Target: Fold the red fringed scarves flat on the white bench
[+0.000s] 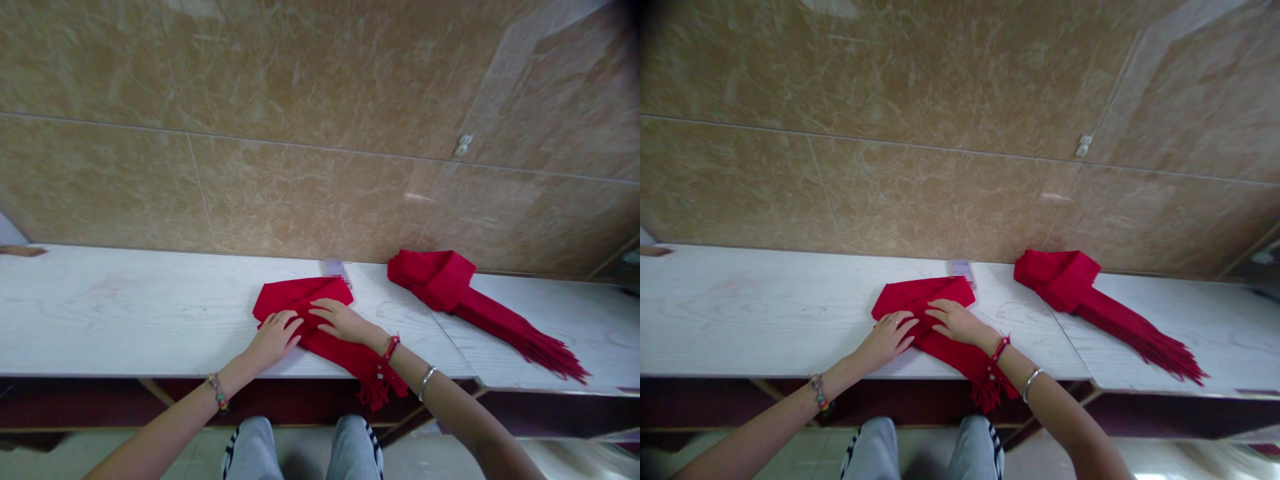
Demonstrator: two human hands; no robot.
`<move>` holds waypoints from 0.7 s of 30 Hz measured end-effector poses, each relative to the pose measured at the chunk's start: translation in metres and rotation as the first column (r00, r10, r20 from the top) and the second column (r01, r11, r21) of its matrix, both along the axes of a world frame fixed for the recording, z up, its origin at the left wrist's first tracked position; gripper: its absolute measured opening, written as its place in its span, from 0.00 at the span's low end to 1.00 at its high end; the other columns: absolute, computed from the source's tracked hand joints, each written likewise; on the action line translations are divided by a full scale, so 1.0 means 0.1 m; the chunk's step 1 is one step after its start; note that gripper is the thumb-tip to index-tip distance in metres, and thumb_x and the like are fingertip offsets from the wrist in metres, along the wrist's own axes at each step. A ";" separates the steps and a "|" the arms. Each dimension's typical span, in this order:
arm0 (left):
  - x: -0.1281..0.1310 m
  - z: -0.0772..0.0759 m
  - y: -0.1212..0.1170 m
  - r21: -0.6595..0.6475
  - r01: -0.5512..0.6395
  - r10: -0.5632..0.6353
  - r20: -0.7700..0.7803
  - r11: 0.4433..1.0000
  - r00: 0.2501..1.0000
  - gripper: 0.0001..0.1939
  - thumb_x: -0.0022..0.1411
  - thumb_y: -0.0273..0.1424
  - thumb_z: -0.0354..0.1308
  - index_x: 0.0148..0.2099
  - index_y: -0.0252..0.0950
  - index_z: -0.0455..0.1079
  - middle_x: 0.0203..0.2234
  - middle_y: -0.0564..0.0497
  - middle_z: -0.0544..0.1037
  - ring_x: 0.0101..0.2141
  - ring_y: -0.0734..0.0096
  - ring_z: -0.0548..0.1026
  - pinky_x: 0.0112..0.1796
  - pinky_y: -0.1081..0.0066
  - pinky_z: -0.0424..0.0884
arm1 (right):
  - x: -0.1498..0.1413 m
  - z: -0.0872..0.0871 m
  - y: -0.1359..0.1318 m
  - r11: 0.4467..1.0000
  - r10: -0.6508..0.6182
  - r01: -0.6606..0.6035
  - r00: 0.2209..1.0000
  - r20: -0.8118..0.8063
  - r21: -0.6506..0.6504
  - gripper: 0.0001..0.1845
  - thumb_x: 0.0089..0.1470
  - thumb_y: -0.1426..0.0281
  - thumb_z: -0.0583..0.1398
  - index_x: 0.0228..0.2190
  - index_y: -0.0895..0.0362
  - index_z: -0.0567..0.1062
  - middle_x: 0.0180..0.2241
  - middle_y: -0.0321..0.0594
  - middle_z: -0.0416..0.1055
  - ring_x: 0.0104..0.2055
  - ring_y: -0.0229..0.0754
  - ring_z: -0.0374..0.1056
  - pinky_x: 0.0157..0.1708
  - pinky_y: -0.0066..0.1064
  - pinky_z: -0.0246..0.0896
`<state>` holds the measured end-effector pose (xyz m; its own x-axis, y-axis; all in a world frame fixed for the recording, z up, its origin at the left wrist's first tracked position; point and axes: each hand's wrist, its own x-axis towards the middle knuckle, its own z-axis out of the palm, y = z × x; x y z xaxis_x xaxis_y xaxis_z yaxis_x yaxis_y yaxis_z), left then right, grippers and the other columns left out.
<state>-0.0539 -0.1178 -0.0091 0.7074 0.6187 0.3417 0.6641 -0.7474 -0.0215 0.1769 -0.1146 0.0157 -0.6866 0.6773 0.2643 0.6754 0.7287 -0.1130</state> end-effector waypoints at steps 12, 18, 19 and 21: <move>-0.16 -0.17 0.08 -0.126 -0.191 0.188 -0.034 0.973 0.982 0.26 0.66 0.37 0.37 0.63 0.35 0.47 0.62 0.43 0.47 0.60 0.57 0.46 0.55 0.51 0.50 | -0.26 -0.04 -0.06 0.979 -0.045 0.075 0.986 0.158 -0.190 0.34 0.57 0.54 0.46 0.60 0.58 0.48 0.62 0.49 0.40 0.63 0.51 0.34 0.58 0.50 0.37; -0.22 -0.23 0.14 -0.234 -0.220 0.212 -0.060 0.947 0.975 0.28 0.65 0.40 0.38 0.64 0.35 0.45 0.62 0.42 0.46 0.60 0.55 0.46 0.54 0.51 0.51 | -0.25 -0.17 -0.15 0.981 -0.057 0.081 0.989 0.139 -0.176 0.34 0.57 0.54 0.47 0.59 0.58 0.49 0.62 0.50 0.42 0.63 0.51 0.35 0.58 0.50 0.37; -0.24 -0.22 0.14 -0.242 -0.234 0.229 -0.052 0.942 0.972 0.28 0.65 0.41 0.38 0.64 0.36 0.45 0.62 0.43 0.45 0.60 0.54 0.45 0.54 0.50 0.50 | -0.19 -0.18 -0.15 0.983 -0.068 0.086 0.991 0.113 -0.164 0.34 0.57 0.54 0.47 0.60 0.58 0.48 0.62 0.50 0.41 0.63 0.51 0.35 0.58 0.50 0.37; -0.27 -0.20 0.18 -0.249 -0.290 0.295 -0.020 0.924 0.955 0.29 0.64 0.42 0.39 0.64 0.37 0.45 0.62 0.43 0.43 0.60 0.53 0.43 0.54 0.49 0.48 | -0.03 -0.21 -0.10 0.983 -0.122 0.124 0.992 0.021 -0.137 0.34 0.57 0.55 0.48 0.60 0.58 0.48 0.62 0.50 0.41 0.63 0.51 0.34 0.58 0.50 0.37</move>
<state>-0.0812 -0.0998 -0.0290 0.4775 0.8635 0.1623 0.8526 -0.5000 0.1517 0.1738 -0.1241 -0.0053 -0.5983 0.7861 0.1548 0.7609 0.6181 -0.1976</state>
